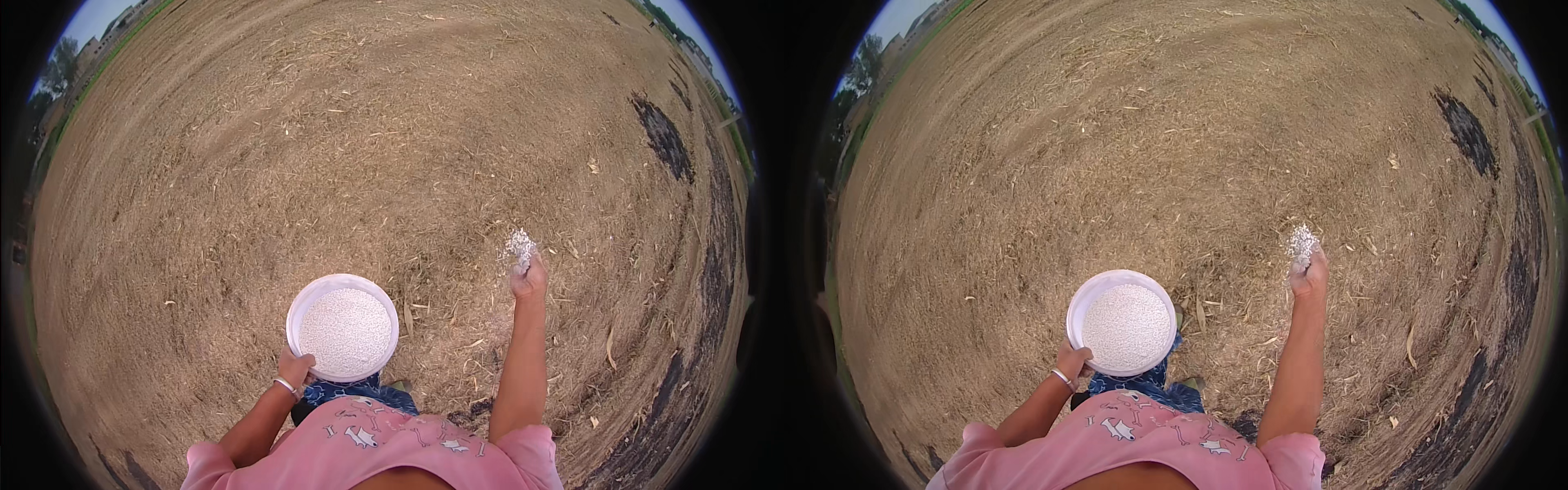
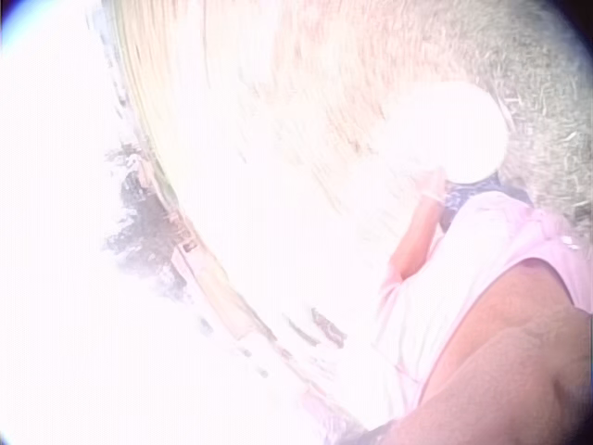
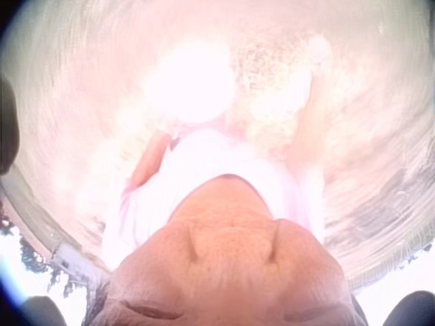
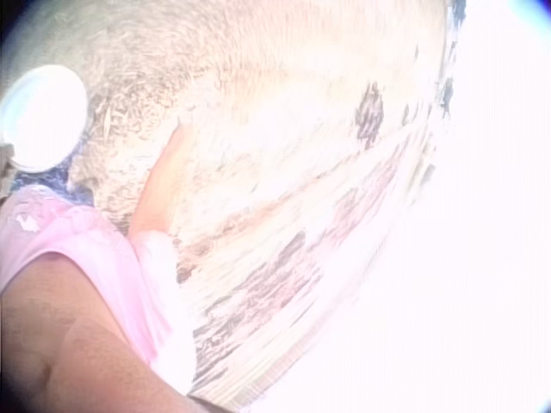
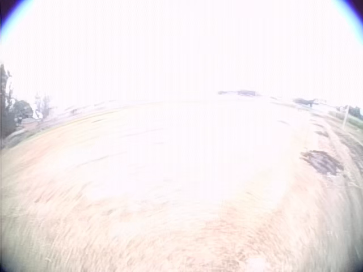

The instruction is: The person walks across a harvested field while holding a white bowl filled with seeds. They repeatedly scoop seeds with their right hand and scatter them onto the ground in a wide arc.

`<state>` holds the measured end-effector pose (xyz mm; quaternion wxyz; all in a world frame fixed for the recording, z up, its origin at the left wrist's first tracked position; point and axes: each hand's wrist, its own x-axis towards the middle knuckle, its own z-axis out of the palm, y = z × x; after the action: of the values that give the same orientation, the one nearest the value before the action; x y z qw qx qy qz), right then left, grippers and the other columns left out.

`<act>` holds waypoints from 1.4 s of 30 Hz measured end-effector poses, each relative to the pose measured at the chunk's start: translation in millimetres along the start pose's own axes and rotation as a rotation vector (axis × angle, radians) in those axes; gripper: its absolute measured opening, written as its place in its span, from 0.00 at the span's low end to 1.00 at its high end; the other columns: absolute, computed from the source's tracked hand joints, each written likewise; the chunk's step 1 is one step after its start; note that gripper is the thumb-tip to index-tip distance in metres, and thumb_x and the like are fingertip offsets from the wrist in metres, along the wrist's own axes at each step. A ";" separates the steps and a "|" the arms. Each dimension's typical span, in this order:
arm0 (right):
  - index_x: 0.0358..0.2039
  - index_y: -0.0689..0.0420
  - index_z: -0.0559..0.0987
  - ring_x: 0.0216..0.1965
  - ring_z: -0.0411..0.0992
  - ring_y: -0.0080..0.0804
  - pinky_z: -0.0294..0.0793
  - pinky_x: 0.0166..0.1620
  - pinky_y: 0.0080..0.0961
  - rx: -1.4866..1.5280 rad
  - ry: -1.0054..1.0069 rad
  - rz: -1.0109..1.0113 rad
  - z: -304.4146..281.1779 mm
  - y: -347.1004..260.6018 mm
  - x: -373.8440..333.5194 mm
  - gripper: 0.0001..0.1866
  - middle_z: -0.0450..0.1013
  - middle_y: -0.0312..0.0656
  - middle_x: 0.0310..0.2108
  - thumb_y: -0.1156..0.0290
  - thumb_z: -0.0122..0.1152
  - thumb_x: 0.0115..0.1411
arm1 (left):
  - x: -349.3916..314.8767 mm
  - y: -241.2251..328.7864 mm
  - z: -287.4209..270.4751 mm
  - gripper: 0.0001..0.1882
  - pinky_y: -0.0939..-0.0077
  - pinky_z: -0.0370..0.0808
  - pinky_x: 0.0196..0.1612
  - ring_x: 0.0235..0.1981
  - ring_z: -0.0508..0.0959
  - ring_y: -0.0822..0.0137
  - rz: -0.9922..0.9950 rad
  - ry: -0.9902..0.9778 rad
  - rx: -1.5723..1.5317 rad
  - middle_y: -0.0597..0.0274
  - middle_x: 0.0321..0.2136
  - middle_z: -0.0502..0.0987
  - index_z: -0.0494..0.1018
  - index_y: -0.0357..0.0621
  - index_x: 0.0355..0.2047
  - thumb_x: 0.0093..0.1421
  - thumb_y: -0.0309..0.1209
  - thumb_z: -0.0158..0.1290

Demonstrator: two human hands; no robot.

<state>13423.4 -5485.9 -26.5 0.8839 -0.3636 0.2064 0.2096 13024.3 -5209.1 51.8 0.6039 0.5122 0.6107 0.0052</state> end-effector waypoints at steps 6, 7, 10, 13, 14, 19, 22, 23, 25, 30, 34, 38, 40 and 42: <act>0.35 0.53 0.67 0.07 0.52 0.15 0.48 0.08 0.12 -0.312 0.022 -0.088 71.9 -71.0 -5.5 0.09 0.56 0.27 0.11 0.63 0.40 0.60 | 21.9 43.3 35.4 0.19 0.77 0.60 0.07 0.08 0.66 0.68 0.007 -0.091 0.092 0.54 0.18 0.68 0.60 0.33 0.34 0.38 0.20 0.49; 0.35 0.53 0.67 0.07 0.52 0.15 0.48 0.08 0.12 -0.281 0.091 -0.049 55.0 -63.9 -10.8 0.09 0.55 0.27 0.11 0.63 0.40 0.60 | 30.1 41.9 37.4 0.20 0.77 0.61 0.08 0.08 0.67 0.67 0.019 -0.122 0.096 0.54 0.18 0.68 0.60 0.33 0.34 0.37 0.20 0.49; 0.35 0.52 0.65 0.09 0.51 0.14 0.48 0.09 0.12 -0.110 0.338 0.088 -33.9 -16.3 -32.1 0.09 0.54 0.27 0.11 0.63 0.41 0.60 | 53.0 39.3 47.8 0.22 0.75 0.68 0.16 0.17 0.72 0.65 0.066 -0.181 0.201 0.54 0.23 0.70 0.61 0.33 0.35 0.36 0.20 0.51; 0.20 0.52 0.61 0.11 0.53 0.19 0.52 0.11 0.15 0.012 0.652 0.315 -125.8 68.3 -60.2 0.10 0.53 0.30 0.11 0.69 0.40 0.59 | 68.5 36.6 58.3 0.23 0.72 0.71 0.27 0.25 0.74 0.63 0.130 -0.190 0.231 0.53 0.28 0.71 0.62 0.33 0.36 0.36 0.22 0.52; 0.20 0.53 0.62 0.12 0.56 0.23 0.56 0.13 0.17 0.118 0.605 0.356 -167.1 95.9 -66.5 0.08 0.54 0.33 0.12 0.71 0.42 0.57 | 72.4 40.2 61.9 0.23 0.72 0.71 0.30 0.28 0.74 0.62 0.138 -0.195 0.255 0.52 0.29 0.71 0.62 0.33 0.36 0.36 0.23 0.53; 0.37 0.58 0.67 0.27 0.64 0.39 0.67 0.26 0.37 -0.143 0.573 0.439 -68.0 99.0 4.0 0.11 0.63 0.45 0.29 0.69 0.49 0.53 | 94.0 44.2 73.1 0.26 0.70 0.69 0.38 0.35 0.73 0.57 0.123 -0.222 0.463 0.46 0.33 0.71 0.61 0.31 0.37 0.36 0.27 0.55; 0.50 0.57 0.56 0.46 0.58 0.40 0.59 0.50 0.43 0.124 -0.061 -0.323 130.2 -24.0 47.2 0.26 0.58 0.45 0.46 0.65 0.52 0.54 | 96.5 35.3 69.7 0.26 0.69 0.69 0.38 0.35 0.73 0.54 0.151 -0.204 0.511 0.44 0.33 0.71 0.61 0.30 0.37 0.36 0.29 0.56; 0.51 0.57 0.56 0.50 0.57 0.39 0.63 0.48 0.40 -0.092 -0.136 -0.571 182.0 -58.8 31.2 0.24 0.55 0.46 0.50 0.66 0.49 0.56 | 93.1 37.6 70.7 0.27 0.68 0.69 0.39 0.35 0.73 0.53 0.216 -0.197 0.526 0.43 0.33 0.71 0.61 0.30 0.37 0.36 0.30 0.56; 0.51 0.57 0.57 0.51 0.58 0.38 0.65 0.46 0.37 -0.250 -0.159 -0.572 194.0 -81.3 14.9 0.23 0.56 0.45 0.51 0.67 0.48 0.56 | 88.5 49.3 82.2 0.28 0.67 0.69 0.39 0.36 0.73 0.51 0.289 -0.193 0.594 0.42 0.33 0.71 0.60 0.29 0.37 0.37 0.32 0.56; 0.43 0.59 0.68 0.43 0.67 0.29 0.68 0.42 0.24 -0.870 -0.429 -0.068 97.6 32.3 -18.1 0.16 0.67 0.40 0.41 0.67 0.50 0.55 | 40.7 97.6 130.8 0.32 0.66 0.68 0.41 0.37 0.73 0.49 0.249 -0.185 0.795 0.40 0.33 0.71 0.56 0.30 0.41 0.39 0.35 0.55; 0.44 0.58 0.69 0.47 0.63 0.46 0.62 0.48 0.34 -1.530 -0.691 -0.369 33.0 110.1 -51.6 0.25 0.66 0.54 0.43 0.55 0.55 0.49 | 5.4 131.8 167.7 0.33 0.67 0.68 0.42 0.37 0.72 0.48 0.251 -0.221 0.922 0.39 0.34 0.71 0.57 0.31 0.42 0.39 0.38 0.55; 0.46 0.62 0.67 0.46 0.63 0.49 0.63 0.48 0.32 -1.680 -0.596 -0.096 43.2 81.7 -70.3 0.34 0.65 0.56 0.43 0.50 0.57 0.45 | -29.2 145.8 199.0 0.31 0.66 0.69 0.40 0.36 0.73 0.48 0.305 -0.288 1.055 0.40 0.32 0.71 0.58 0.32 0.40 0.39 0.40 0.55; 0.47 0.63 0.66 0.44 0.64 0.52 0.65 0.46 0.35 -1.691 -0.528 -0.038 21.7 87.0 -68.2 0.35 0.65 0.60 0.42 0.48 0.56 0.45 | -41.8 150.8 219.9 0.30 0.65 0.68 0.39 0.35 0.73 0.47 0.336 -0.354 1.114 0.40 0.31 0.71 0.59 0.32 0.38 0.38 0.40 0.54; 0.49 0.63 0.64 0.43 0.66 0.50 0.65 0.45 0.35 -1.668 -0.469 0.032 -5.0 93.9 -61.0 0.37 0.65 0.60 0.42 0.49 0.56 0.45 | -42.4 141.8 234.7 0.30 0.65 0.68 0.39 0.35 0.73 0.47 0.364 -0.406 1.126 0.40 0.30 0.71 0.60 0.32 0.38 0.38 0.41 0.54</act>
<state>13323.0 -5442.1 -50.4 0.3454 -0.8375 -0.1973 0.3747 13275.7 -5312.2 108.0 0.3349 0.8385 0.2957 -0.3118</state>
